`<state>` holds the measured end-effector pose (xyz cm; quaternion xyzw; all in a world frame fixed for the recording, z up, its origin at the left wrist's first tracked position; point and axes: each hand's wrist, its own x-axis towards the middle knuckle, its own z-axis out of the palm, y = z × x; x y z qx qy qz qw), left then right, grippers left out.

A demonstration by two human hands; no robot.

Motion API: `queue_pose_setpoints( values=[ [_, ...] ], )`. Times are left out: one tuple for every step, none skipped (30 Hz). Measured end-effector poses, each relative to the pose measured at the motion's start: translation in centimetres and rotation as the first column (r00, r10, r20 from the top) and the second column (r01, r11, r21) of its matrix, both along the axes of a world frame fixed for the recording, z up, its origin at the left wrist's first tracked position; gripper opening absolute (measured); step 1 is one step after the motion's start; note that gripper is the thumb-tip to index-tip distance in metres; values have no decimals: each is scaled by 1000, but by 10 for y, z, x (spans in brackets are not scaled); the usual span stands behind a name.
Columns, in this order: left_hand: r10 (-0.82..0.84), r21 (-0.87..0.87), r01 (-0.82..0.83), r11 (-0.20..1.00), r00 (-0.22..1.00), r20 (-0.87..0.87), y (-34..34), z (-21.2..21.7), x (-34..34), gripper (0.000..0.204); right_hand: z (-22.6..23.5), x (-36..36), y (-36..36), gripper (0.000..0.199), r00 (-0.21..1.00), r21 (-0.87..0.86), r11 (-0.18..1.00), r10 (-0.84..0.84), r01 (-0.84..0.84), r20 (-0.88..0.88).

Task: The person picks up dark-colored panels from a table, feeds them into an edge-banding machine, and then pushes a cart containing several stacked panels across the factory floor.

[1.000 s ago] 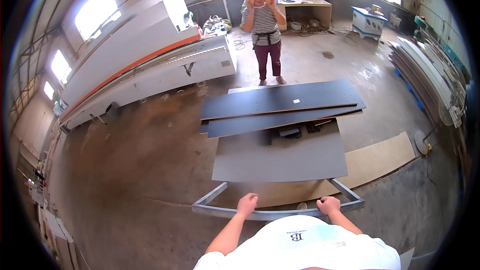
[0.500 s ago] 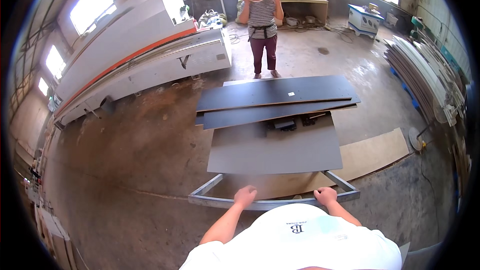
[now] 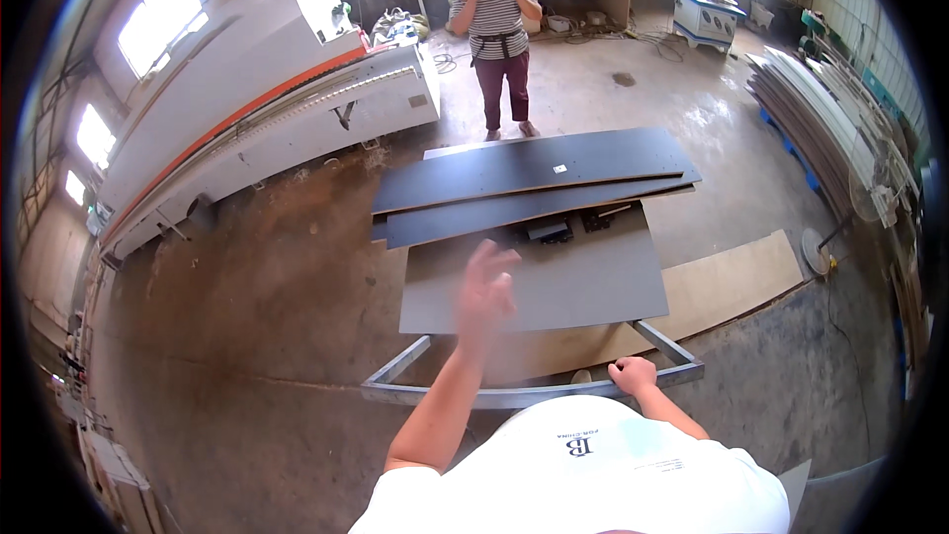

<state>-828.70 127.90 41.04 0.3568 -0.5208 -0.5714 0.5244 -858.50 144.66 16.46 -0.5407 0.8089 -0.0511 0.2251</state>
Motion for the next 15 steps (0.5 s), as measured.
queue_pose_setpoints(
  values=[
    [-6,4,6,1000,1000,6,4,-17,-1,50,-1,1,0,36,1000,2,1000,2,-2,-2],
    [-94,-30,100,995,980,176,7,-45,-2,41,-1,2,-2,36,1000,35,999,11,-11,-5],
    [-170,-45,197,979,923,345,16,-65,-4,33,-1,4,-5,36,1000,32,999,13,-13,4],
    [-160,-29,179,983,930,331,32,-79,-14,29,0,3,-7,37,1000,59,998,11,-11,11],
    [-144,-13,156,988,938,317,50,-91,-21,26,2,4,-9,37,1000,85,996,13,-15,18],
    [-226,37,229,973,905,360,66,-101,-24,27,3,3,-10,37,1000,79,997,5,-6,22],
    [-307,126,280,952,875,375,73,-97,-28,27,4,3,-9,37,1000,102,995,6,-8,28],
    [-383,213,324,922,839,387,81,-91,-32,27,4,2,-10,37,999,126,992,9,-13,32],
    [-454,332,341,880,811,368,86,-82,-35,27,3,1,-12,37,999,119,993,3,-7,32],
    [-434,288,347,892,835,338,85,-82,-34,27,1,2,-9,37,999,130,991,2,-6,33],
    [-435,290,347,892,835,338,80,-80,-32,27,0,2,-9,37,999,141,990,2,-7,33],
    [-344,254,264,930,869,356,71,-76,-31,29,0,3,-9,37,999,127,992,-9,3,42],
    [-250,217,179,960,894,370,61,-71,-30,31,1,3,-9,37,999,129,992,-8,2,43],
    [-150,133,112,985,935,320,53,-60,-30,36,6,3,-9,39,999,157,988,5,-12,48],
    [-47,-4,51,999,949,312,43,-48,-28,42,10,4,-11,40,998,184,982,19,-28,54]
  ],
)
